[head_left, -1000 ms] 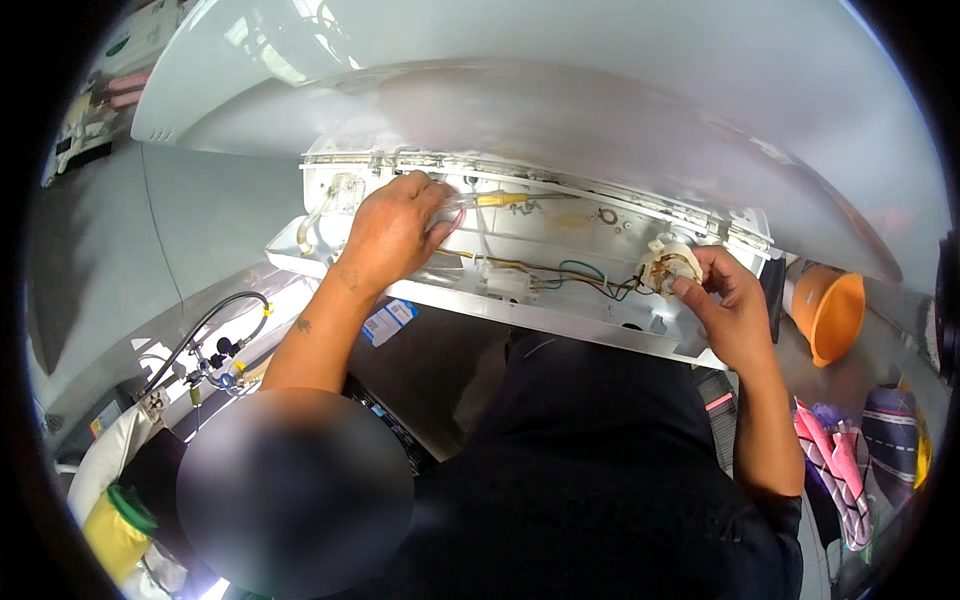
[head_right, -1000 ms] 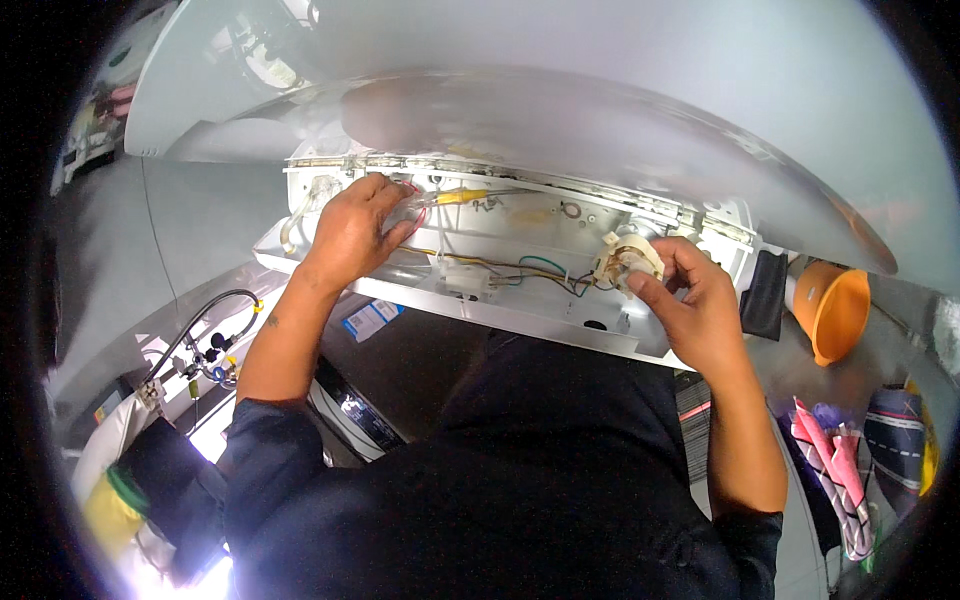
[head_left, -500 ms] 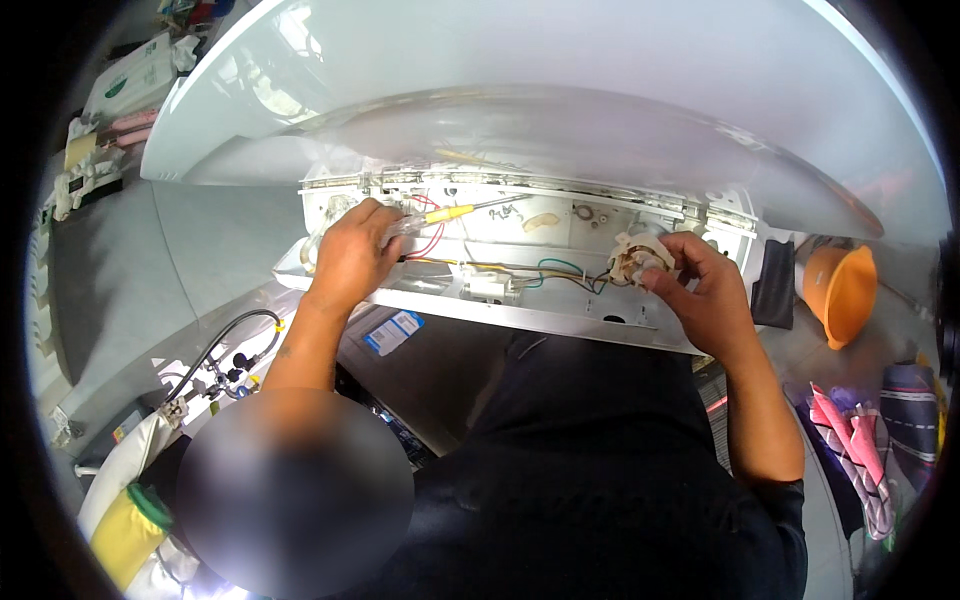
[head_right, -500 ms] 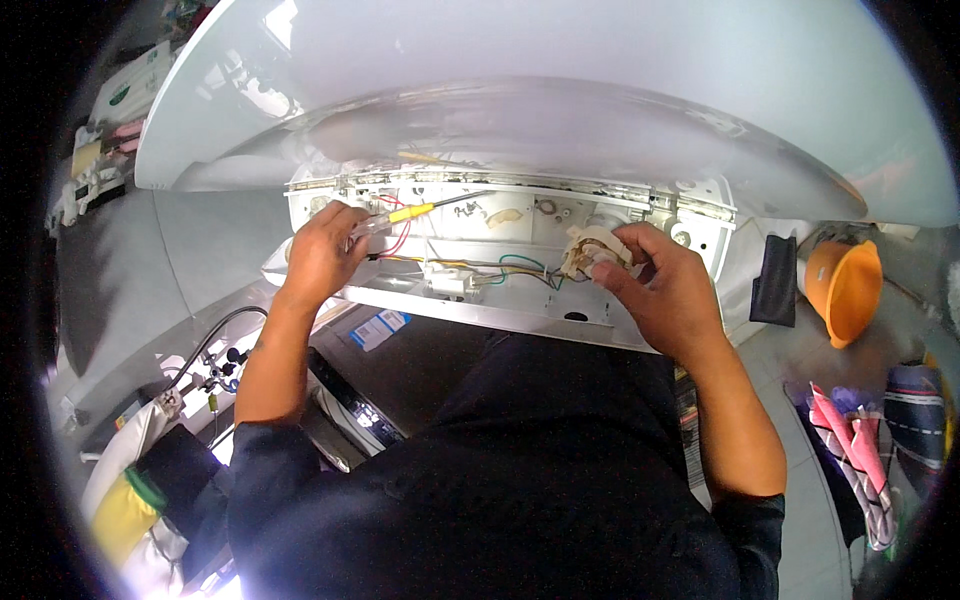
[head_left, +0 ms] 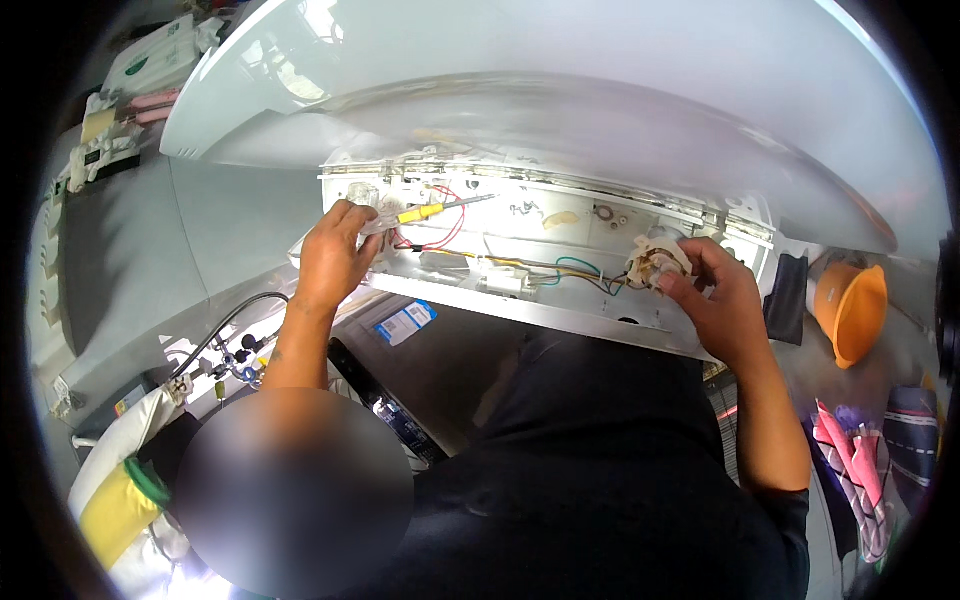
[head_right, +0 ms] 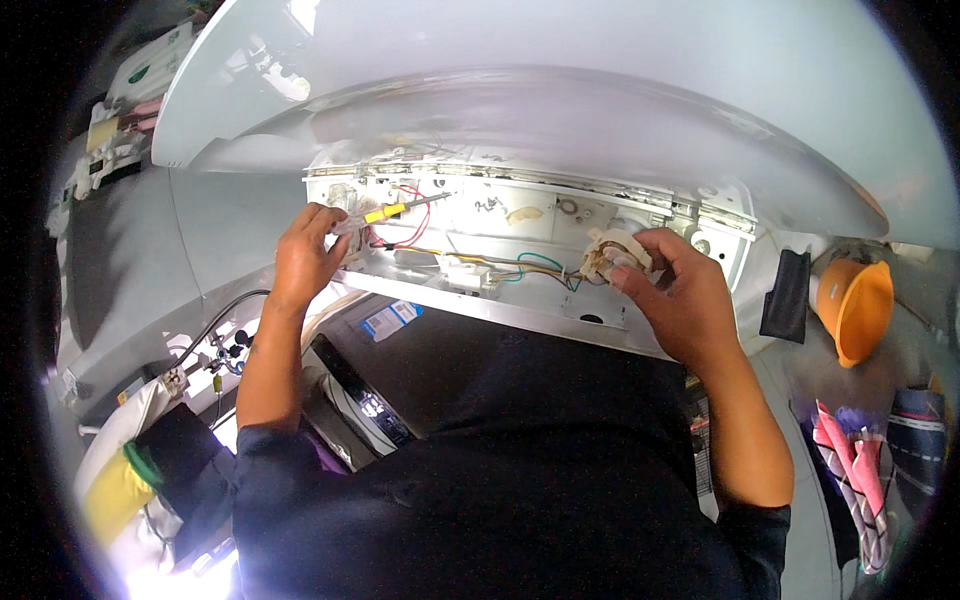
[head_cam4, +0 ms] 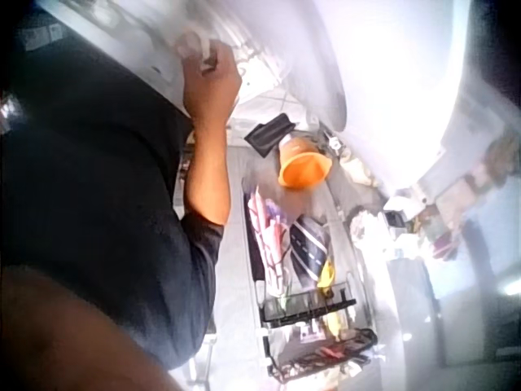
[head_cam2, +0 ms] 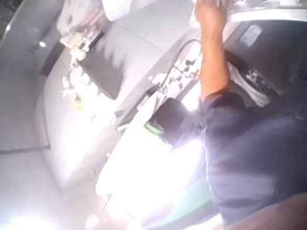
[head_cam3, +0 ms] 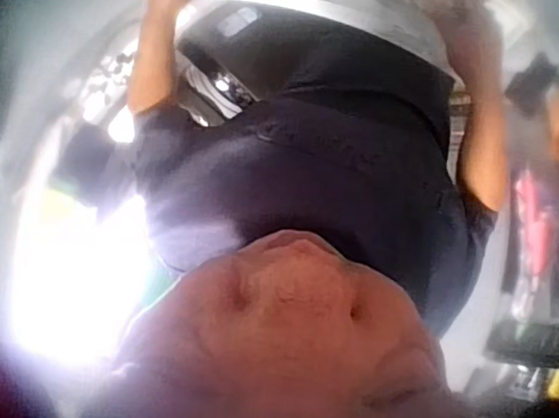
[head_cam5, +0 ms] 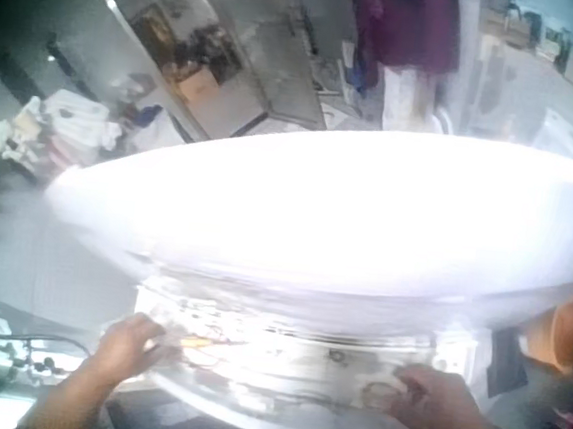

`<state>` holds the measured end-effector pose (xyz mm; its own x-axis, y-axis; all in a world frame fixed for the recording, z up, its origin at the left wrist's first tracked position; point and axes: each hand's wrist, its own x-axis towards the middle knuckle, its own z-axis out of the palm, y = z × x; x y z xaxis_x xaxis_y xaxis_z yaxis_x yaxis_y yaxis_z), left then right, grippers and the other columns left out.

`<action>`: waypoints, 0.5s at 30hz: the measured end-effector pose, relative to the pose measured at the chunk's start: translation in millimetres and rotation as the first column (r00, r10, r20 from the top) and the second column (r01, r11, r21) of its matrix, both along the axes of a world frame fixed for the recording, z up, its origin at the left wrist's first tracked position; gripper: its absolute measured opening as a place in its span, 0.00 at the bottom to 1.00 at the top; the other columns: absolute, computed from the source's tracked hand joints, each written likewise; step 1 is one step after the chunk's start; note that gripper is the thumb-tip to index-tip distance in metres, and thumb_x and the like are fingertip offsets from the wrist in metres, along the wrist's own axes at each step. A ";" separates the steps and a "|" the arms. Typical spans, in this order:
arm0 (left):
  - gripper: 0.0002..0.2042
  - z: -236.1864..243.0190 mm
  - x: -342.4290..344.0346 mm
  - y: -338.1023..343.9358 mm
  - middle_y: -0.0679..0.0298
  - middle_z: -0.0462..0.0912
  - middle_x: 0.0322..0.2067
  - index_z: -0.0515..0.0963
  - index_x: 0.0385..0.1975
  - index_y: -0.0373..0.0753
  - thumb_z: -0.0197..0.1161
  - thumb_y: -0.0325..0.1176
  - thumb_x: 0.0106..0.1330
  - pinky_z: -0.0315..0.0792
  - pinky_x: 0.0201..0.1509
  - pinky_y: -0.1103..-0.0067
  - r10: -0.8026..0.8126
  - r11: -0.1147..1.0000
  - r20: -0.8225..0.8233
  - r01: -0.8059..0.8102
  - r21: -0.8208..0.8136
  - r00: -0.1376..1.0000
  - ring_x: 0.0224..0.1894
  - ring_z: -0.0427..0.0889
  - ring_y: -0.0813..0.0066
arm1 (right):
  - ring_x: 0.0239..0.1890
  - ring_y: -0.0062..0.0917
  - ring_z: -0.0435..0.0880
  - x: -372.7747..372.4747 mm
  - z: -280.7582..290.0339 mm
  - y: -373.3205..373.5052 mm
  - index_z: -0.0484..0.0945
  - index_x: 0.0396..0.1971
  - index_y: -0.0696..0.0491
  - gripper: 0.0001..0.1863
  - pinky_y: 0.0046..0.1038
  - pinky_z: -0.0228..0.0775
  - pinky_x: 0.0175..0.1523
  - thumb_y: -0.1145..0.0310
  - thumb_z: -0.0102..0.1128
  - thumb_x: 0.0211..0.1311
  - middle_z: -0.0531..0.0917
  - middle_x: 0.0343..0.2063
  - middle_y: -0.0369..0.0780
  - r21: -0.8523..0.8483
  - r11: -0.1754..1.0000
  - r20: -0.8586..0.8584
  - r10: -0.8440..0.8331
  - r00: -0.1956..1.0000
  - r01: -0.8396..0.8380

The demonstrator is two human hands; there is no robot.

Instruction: The person works on the internal wiring of a white appliance, likely a washing machine, using a head-mounted camera. They manipulate a small white plastic component, connecting and disconnecting wires, and adjusting the assembly within the open casing. The person handles the component repeatedly, testing connections and repositioning it within the machine's interior.

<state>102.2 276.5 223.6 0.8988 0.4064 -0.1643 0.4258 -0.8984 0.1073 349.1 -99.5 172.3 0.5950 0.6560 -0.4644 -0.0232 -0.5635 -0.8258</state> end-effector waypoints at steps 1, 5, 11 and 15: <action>0.12 -1.0 -0.2 0.2 0.59 0.80 0.37 0.81 0.39 0.40 0.72 0.27 0.55 0.77 0.39 0.66 0.001 1.000 0.001 -0.001 -0.003 1.000 0.35 0.82 0.56 | 0.28 0.18 0.73 -0.6 0.5 0.1 0.81 0.45 0.56 0.17 0.23 0.68 0.35 0.64 0.73 0.60 0.80 0.27 0.35 0.001 1.000 -0.018 -0.011 1.000 0.011; 0.12 -4.7 -6.1 9.0 0.59 0.80 0.37 0.81 0.39 0.41 0.71 0.26 0.55 0.77 0.39 0.66 0.000 1.000 -0.002 0.000 0.025 1.000 0.35 0.82 0.56 | 0.28 0.17 0.72 -0.1 -2.4 -0.9 0.82 0.44 0.56 0.15 0.22 0.68 0.35 0.66 0.73 0.60 0.80 0.27 0.34 0.014 1.000 0.058 0.023 0.998 -0.024; 0.13 -14.7 -27.1 37.5 0.58 0.81 0.39 0.80 0.41 0.40 0.70 0.25 0.56 0.77 0.40 0.65 0.077 0.997 -0.017 -0.077 0.021 0.997 0.37 0.83 0.54 | 0.28 0.16 0.71 -2.8 2.8 1.0 0.82 0.43 0.55 0.14 0.21 0.67 0.35 0.69 0.73 0.60 0.78 0.26 0.32 0.022 0.999 0.004 -0.026 1.000 0.026; 0.13 -21.8 -42.3 60.3 0.57 0.81 0.40 0.79 0.41 0.40 0.69 0.24 0.56 0.77 0.41 0.64 0.104 0.994 -0.007 -0.104 0.029 0.995 0.38 0.82 0.52 | 0.28 0.15 0.71 -3.6 -4.5 -1.7 0.82 0.43 0.55 0.14 0.20 0.66 0.35 0.69 0.73 0.59 0.78 0.26 0.31 0.059 0.998 0.013 -0.030 0.999 0.029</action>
<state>59.9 336.8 201.8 0.8501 0.5020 -0.1588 0.5177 -0.8520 0.0782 345.6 -101.2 167.8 0.6208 0.6639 -0.4170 -0.0275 -0.5131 -0.8579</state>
